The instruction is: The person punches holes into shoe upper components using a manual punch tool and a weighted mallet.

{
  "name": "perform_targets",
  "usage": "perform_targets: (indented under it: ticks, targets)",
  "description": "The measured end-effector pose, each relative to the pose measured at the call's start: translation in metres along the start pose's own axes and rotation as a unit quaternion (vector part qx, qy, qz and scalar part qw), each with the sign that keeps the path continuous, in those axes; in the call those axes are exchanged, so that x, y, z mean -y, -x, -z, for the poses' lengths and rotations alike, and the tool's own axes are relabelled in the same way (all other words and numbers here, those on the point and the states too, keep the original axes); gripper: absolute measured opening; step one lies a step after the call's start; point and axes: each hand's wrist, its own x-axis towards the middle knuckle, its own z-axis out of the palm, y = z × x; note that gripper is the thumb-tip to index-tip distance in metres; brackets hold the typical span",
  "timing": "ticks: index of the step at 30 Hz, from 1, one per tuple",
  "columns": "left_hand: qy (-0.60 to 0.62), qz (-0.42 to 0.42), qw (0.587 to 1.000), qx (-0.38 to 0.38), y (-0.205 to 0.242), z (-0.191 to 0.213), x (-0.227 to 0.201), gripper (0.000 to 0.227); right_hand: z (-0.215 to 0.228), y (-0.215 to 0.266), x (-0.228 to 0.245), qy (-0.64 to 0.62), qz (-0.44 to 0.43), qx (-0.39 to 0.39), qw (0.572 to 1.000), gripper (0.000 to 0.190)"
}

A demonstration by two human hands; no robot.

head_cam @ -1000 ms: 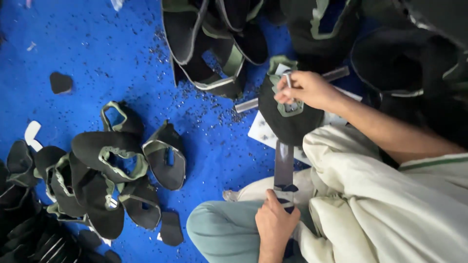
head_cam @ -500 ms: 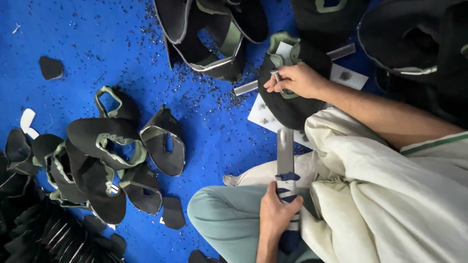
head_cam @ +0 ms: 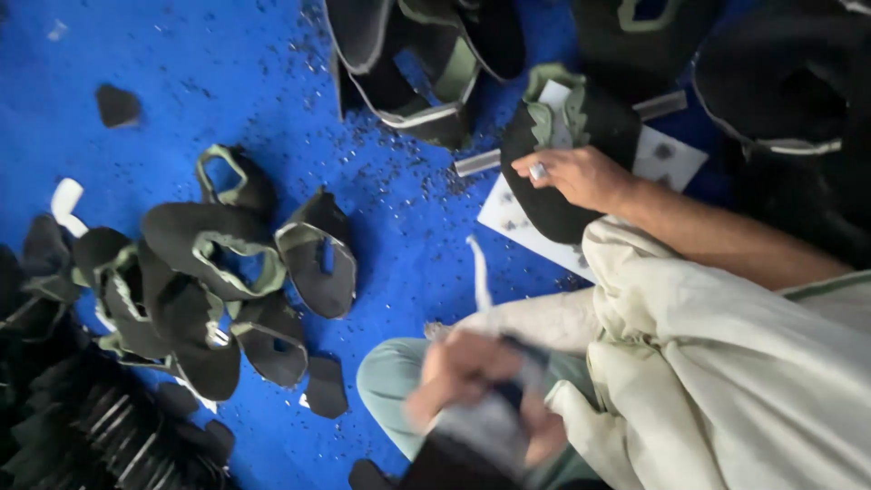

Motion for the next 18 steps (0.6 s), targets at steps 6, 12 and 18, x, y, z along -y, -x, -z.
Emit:
perform_targets:
  ticks: [6, 12, 18]
  targets:
    - [-0.423, 0.207, 0.851, 0.233, 0.028, -0.007, 0.105, 0.049, -0.007, 0.002, -0.018, -0.01, -0.033, -0.009, 0.999, 0.03]
    - [-0.253, 0.242, 0.93, 0.108, 0.001, 0.003, 0.019, 0.032, 0.008, -0.035, -0.039, -0.394, -0.246, -0.094, 0.881, 0.018]
    - [-0.133, -0.002, 0.986, 0.096, -0.036, -0.004, -0.051, 0.044, -0.007, -0.014, -0.04, -0.233, -0.198, -0.019, 0.952, 0.011]
